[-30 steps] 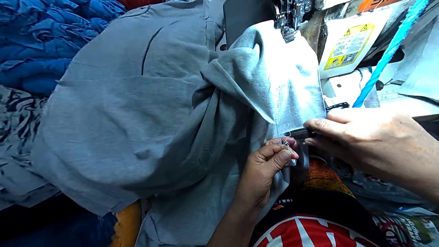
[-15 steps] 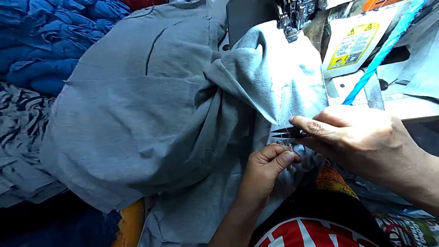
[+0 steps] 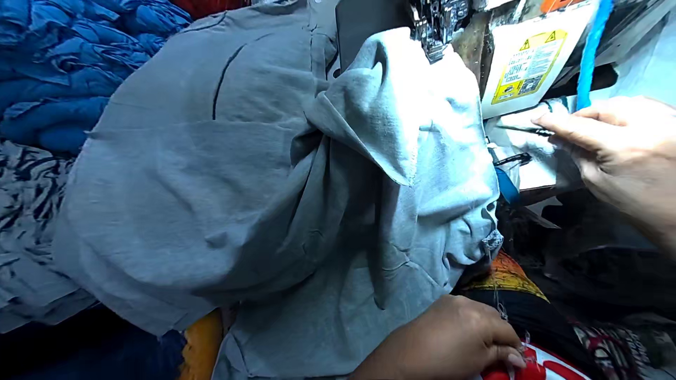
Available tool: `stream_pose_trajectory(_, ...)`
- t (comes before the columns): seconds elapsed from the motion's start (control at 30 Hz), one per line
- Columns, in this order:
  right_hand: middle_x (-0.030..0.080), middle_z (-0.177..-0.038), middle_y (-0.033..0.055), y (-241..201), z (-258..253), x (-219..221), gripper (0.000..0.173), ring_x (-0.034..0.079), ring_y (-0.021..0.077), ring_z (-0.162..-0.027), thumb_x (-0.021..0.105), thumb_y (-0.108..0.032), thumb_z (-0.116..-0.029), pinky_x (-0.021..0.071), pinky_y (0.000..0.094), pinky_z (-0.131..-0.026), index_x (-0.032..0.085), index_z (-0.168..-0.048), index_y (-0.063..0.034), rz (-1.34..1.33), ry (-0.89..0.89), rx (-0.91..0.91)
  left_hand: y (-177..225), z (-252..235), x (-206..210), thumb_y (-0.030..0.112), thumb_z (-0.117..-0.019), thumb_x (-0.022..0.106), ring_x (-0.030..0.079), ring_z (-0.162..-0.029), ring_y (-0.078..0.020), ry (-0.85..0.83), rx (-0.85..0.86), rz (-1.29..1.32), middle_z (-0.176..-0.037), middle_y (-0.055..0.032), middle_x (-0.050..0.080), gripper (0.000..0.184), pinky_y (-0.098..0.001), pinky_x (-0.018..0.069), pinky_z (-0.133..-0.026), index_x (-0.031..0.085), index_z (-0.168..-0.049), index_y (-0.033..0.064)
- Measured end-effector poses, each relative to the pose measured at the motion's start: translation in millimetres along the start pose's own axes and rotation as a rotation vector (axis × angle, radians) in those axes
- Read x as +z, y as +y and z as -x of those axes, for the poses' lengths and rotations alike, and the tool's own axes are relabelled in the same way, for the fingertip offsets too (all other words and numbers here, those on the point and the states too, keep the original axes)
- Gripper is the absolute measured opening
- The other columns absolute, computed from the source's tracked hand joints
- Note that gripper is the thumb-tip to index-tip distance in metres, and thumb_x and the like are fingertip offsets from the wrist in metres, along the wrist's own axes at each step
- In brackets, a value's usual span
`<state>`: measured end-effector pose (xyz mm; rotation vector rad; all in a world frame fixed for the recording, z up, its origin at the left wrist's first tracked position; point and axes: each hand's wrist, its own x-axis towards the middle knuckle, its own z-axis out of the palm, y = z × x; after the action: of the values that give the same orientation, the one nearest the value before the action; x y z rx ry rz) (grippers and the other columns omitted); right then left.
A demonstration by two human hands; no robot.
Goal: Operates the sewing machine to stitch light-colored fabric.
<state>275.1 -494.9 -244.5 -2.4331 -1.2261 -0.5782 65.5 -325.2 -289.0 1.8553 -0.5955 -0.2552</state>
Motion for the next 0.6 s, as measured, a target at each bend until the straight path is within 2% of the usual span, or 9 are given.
stream_pose_trajectory(0.1,0.067,-0.108,0.0318,12,10,7,0.028,0.064,0.0549,-0.097,0.052,-0.004,-0.1036,0.0459,0.0679,-0.078,0.071,-0.124,-0.0025,0.074,-0.071,0.108,0,-3,0,0.006,-0.0969,0.063,0.069,-0.083,-0.0201,0.126,0.062,0.022,-0.082,-0.0147,0.071,0.018,-0.0289,0.0547,-0.079,0.073,-0.087,-0.0049)
stream_pose_trajectory(0.2,0.068,-0.116,0.0289,1,18,2,0.030,0.063,0.0515,-0.109,0.052,-0.015,-0.1055,0.0424,0.0670,-0.091,0.071,-0.121,0.0012,0.024,-0.046,0.097,2,-5,-7,0.011,-0.1027,0.057,0.068,-0.098,-0.0127,0.280,0.086,0.177,-0.092,-0.0145,0.073,0.026,-0.0233,0.0517,-0.094,0.070,-0.089,-0.0071)
stream_pose_trajectory(0.27,0.070,-0.119,0.0225,-15,24,-10,0.035,0.063,0.0417,-0.117,0.052,-0.023,-0.1054,0.0442,0.0578,-0.100,0.073,-0.119,0.0006,-0.155,0.013,0.025,4,-6,-11,0.012,-0.1034,0.056,0.067,-0.096,-0.0087,0.283,0.080,0.256,-0.091,-0.0136,0.072,0.028,-0.0211,0.0514,-0.092,0.069,-0.089,-0.0084)
stream_pose_trajectory(0.3,0.071,-0.120,0.0158,-25,29,-16,0.041,0.064,0.0312,-0.118,0.051,-0.034,-0.1054,0.0485,0.0482,-0.100,0.074,-0.118,-0.0026,-0.289,0.013,-0.017,5,-6,-11,0.012,-0.1032,0.057,0.067,-0.093,-0.0083,0.263,0.079,0.266,-0.089,-0.0137,0.072,0.028,-0.0206,0.0515,-0.090,0.069,-0.089,-0.0088)
stream_pose_trajectory(0.37,0.071,-0.122,-0.0001,-46,43,-22,0.058,0.062,0.0089,-0.119,0.042,-0.058,-0.1034,0.0527,0.0273,-0.099,0.074,-0.117,-0.0129,-0.637,-0.082,-0.085,8,-7,-8,0.012,-0.1030,0.057,0.066,-0.089,-0.0079,0.254,0.103,0.207,-0.086,-0.0136,0.071,0.027,-0.0188,0.0508,-0.087,0.069,-0.089,-0.0080)
stream_pose_trajectory(0.4,0.069,-0.125,-0.0016,-55,50,-21,0.064,0.060,0.0058,-0.121,0.038,-0.063,-0.1023,0.0514,0.0242,-0.100,0.074,-0.119,-0.0137,-0.827,-0.163,-0.122,11,-8,-7,0.014,-0.1030,0.057,0.066,-0.089,-0.0063,0.289,0.122,0.152,-0.086,-0.0126,0.070,0.028,-0.0169,0.0502,-0.087,0.068,-0.089,-0.0066)
stream_pose_trajectory(0.5,0.066,-0.132,0.0080,-69,76,-7,0.077,0.056,0.0101,-0.130,0.026,-0.065,-0.1044,0.0432,0.0278,-0.112,0.063,-0.136,-0.0056,-1.216,-0.352,-0.162,22,-5,-12,0.023,-0.1059,0.053,0.067,-0.089,-0.0032,0.378,0.187,0.101,-0.087,-0.0075,0.071,0.031,-0.0164,0.0525,-0.086,0.067,-0.091,-0.0010)
stream_pose_trajectory(0.53,0.068,-0.130,0.0078,-69,85,-5,0.079,0.058,0.0093,-0.128,0.021,-0.066,-0.1042,0.0438,0.0276,-0.111,0.060,-0.140,-0.0073,-1.199,-0.383,-0.124,25,-5,-16,0.024,-0.1068,0.050,0.068,-0.091,-0.0055,0.383,0.229,0.113,-0.088,-0.0069,0.070,0.031,-0.0191,0.0542,-0.088,0.065,-0.092,0.0006)
stream_pose_trajectory(0.6,0.073,-0.116,0.0078,-65,104,-1,0.079,0.067,0.0148,-0.114,0.019,-0.066,-0.1039,0.0508,0.0345,-0.099,0.065,-0.136,-0.0107,-0.979,-0.423,-0.026,32,-3,-22,0.022,-0.1076,0.049,0.069,-0.092,-0.0091,0.404,0.303,0.148,-0.089,-0.0066,0.068,0.027,-0.0234,0.0558,-0.090,0.062,-0.093,0.0021)
